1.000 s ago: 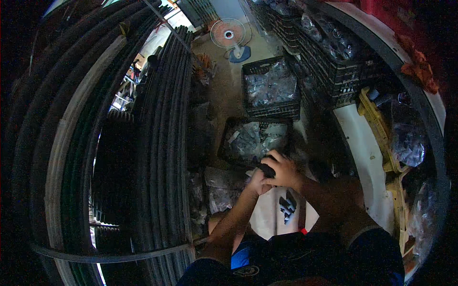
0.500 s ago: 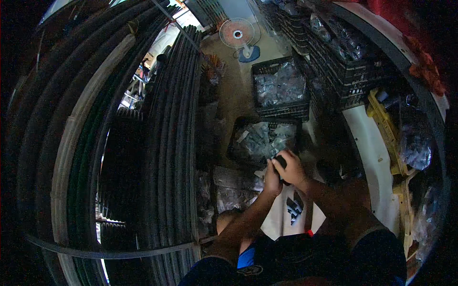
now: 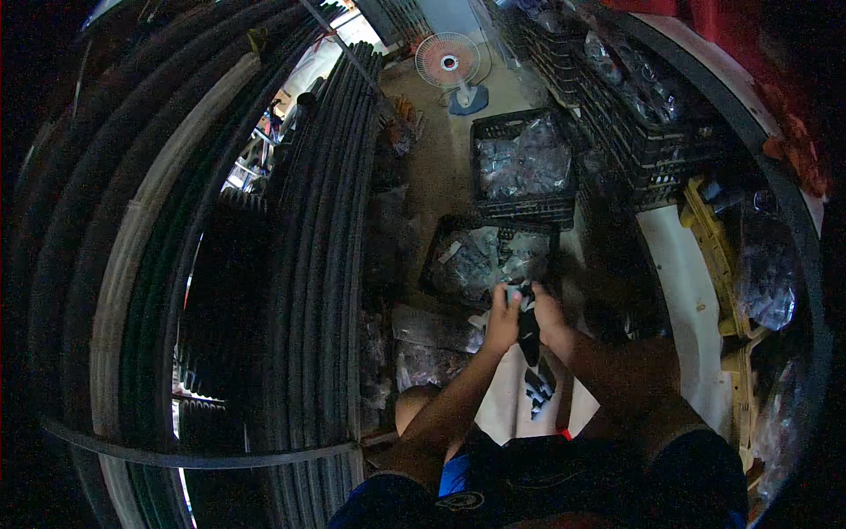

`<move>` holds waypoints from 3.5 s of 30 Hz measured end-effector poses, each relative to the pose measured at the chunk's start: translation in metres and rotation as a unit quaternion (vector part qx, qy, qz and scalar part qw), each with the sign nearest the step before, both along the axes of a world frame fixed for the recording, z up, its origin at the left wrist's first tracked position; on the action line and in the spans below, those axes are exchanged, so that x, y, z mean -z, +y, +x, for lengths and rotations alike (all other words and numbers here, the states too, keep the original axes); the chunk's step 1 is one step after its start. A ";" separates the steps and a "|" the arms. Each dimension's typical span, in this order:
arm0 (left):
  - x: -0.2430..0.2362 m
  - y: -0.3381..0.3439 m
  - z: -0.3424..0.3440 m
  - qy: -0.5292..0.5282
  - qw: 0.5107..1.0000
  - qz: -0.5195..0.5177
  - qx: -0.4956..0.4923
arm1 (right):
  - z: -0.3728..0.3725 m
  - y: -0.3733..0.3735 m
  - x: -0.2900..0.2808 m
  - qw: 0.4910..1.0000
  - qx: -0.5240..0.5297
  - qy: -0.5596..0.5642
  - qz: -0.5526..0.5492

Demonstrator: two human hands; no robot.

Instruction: Inspecting and sorting plumbing valves and fittings from plastic bags.

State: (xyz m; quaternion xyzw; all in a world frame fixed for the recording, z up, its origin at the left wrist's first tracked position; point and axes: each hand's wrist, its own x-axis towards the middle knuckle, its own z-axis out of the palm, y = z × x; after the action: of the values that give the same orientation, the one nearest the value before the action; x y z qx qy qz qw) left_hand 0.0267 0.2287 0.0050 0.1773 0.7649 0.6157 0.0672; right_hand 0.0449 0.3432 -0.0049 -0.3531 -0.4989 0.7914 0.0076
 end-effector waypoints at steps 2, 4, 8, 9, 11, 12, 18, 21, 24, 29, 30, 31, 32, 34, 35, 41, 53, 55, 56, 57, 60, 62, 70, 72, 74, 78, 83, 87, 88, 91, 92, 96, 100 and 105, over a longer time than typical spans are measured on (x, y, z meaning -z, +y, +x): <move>-0.001 -0.002 -0.007 -0.170 0.967 0.166 -0.093 | -0.003 0.008 -0.018 0.986 0.035 0.076 0.147; -0.003 -0.008 -0.012 -0.178 0.959 0.196 -0.098 | -0.005 0.020 -0.038 0.971 0.021 0.145 0.187; -0.002 -0.016 -0.015 -0.266 0.950 0.142 -0.079 | -0.001 0.018 -0.059 0.888 -0.082 0.350 0.287; 0.000 -0.020 -0.015 -0.269 0.954 0.133 -0.029 | 0.002 0.016 -0.061 0.825 -0.180 0.421 0.332; 0.002 -0.027 -0.014 -0.222 0.972 0.074 0.027 | 0.008 0.014 -0.061 0.726 -0.162 0.453 0.491; 0.001 -0.032 -0.016 0.009 0.987 -0.047 0.157 | 0.011 0.014 -0.061 0.740 -0.198 0.435 0.473; -0.013 -0.045 -0.011 -0.530 0.815 0.097 0.214 | 0.018 0.019 -0.077 0.737 -0.307 0.441 0.410; -0.018 -0.039 -0.008 -0.532 0.815 0.167 0.159 | 0.024 0.010 -0.086 0.766 -0.212 0.444 0.413; -0.011 -0.030 -0.003 -0.378 0.918 0.088 0.085 | 0.028 0.005 -0.088 0.723 -0.219 0.409 0.512; 0.017 -0.020 -0.006 -0.453 0.883 0.118 -0.038 | 0.016 0.005 -0.064 0.815 -0.193 0.254 0.483; 0.019 -0.018 -0.009 -0.397 0.912 0.079 -0.066 | 0.012 0.004 -0.054 0.823 -0.195 0.230 0.481; 0.019 -0.018 -0.011 -0.368 0.925 0.059 -0.079 | 0.007 0.003 -0.043 0.830 -0.171 0.211 0.488; 0.016 -0.018 -0.012 -0.338 0.936 0.039 -0.093 | 0.002 0.002 -0.030 0.835 -0.148 0.191 0.494; 0.005 -0.019 -0.011 -0.099 0.986 -0.118 -0.056 | -0.007 0.003 -0.001 0.841 -0.178 0.172 0.481; -0.004 -0.019 -0.009 -0.047 0.990 -0.121 -0.047 | -0.009 0.007 0.013 0.843 -0.194 0.163 0.474; -0.042 -0.023 0.010 0.135 0.953 -0.272 0.005 | -0.006 0.017 0.054 0.932 -0.326 0.120 0.103; -0.003 -0.025 -0.008 -0.349 0.902 0.250 -0.045 | -0.008 0.005 -0.018 0.966 0.008 0.206 0.158; 0.004 -0.015 -0.006 -0.258 0.939 0.225 -0.019 | -0.005 0.003 -0.018 0.977 0.018 0.147 0.155; 0.008 -0.008 -0.001 -0.342 0.893 0.289 -0.052 | -0.001 0.002 -0.018 0.954 -0.006 0.173 0.243; 0.011 -0.006 -0.004 -0.331 0.896 0.290 -0.060 | 0.001 0.001 -0.020 0.928 -0.041 0.178 0.325; 0.016 -0.008 -0.010 -0.156 0.977 0.135 -0.058 | 0.008 0.001 -0.029 0.907 -0.112 0.263 0.309; 0.014 -0.012 -0.011 -0.168 0.979 0.116 -0.016 | 0.010 0.001 -0.039 0.873 -0.098 0.357 0.318; -0.010 -0.012 0.005 -0.412 0.879 0.208 0.123 | 0.008 0.013 -0.059 0.876 -0.066 0.256 0.404; -0.010 -0.011 0.004 -0.384 0.881 0.249 0.117 | 0.003 0.017 -0.060 0.876 -0.060 0.180 0.443; -0.006 -0.014 -0.003 -0.391 0.901 0.174 0.072 | -0.001 0.021 -0.063 0.883 -0.028 0.215 0.416; 0.009 -0.022 -0.019 -0.269 0.962 0.015 0.043 | -0.004 0.025 -0.069 0.860 -0.068 0.320 0.391; 0.006 -0.047 -0.027 -0.457 0.856 0.152 0.186 | 0.004 0.022 -0.070 0.724 -0.181 0.367 0.555; -0.015 -0.052 -0.026 -0.515 0.780 0.192 0.298 | -0.001 0.023 -0.072 0.845 -0.121 0.335 0.399; -0.020 -0.051 -0.025 -0.504 0.784 0.201 0.301 | -0.002 0.025 -0.073 0.877 -0.093 0.333 0.333; -0.028 -0.045 -0.021 -0.498 0.798 0.201 0.273 | -0.005 0.032 -0.072 0.746 -0.274 0.399 0.457; -0.028 -0.042 -0.020 -0.486 0.829 0.200 0.193 | -0.005 0.030 -0.069 0.703 -0.268 0.436 0.493; -0.025 -0.033 -0.017 -0.449 0.881 0.121 0.089 | 0.000 0.019 -0.054 0.711 -0.191 0.395 0.549; -0.020 -0.029 -0.007 -0.294 0.947 -0.081 0.098 | -0.001 0.011 -0.040 0.834 -0.160 0.246 0.467; -0.023 -0.021 0.004 0.087 0.983 -0.143 0.076 | -0.016 0.030 -0.008 0.851 -0.165 0.094 0.489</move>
State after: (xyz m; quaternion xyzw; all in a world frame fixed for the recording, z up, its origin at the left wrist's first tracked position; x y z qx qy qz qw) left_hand 0.0303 0.2079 0.0277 0.2765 0.8319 0.4756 0.0723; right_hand 0.0293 0.3734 0.0033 -0.1401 -0.8694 0.4641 0.0958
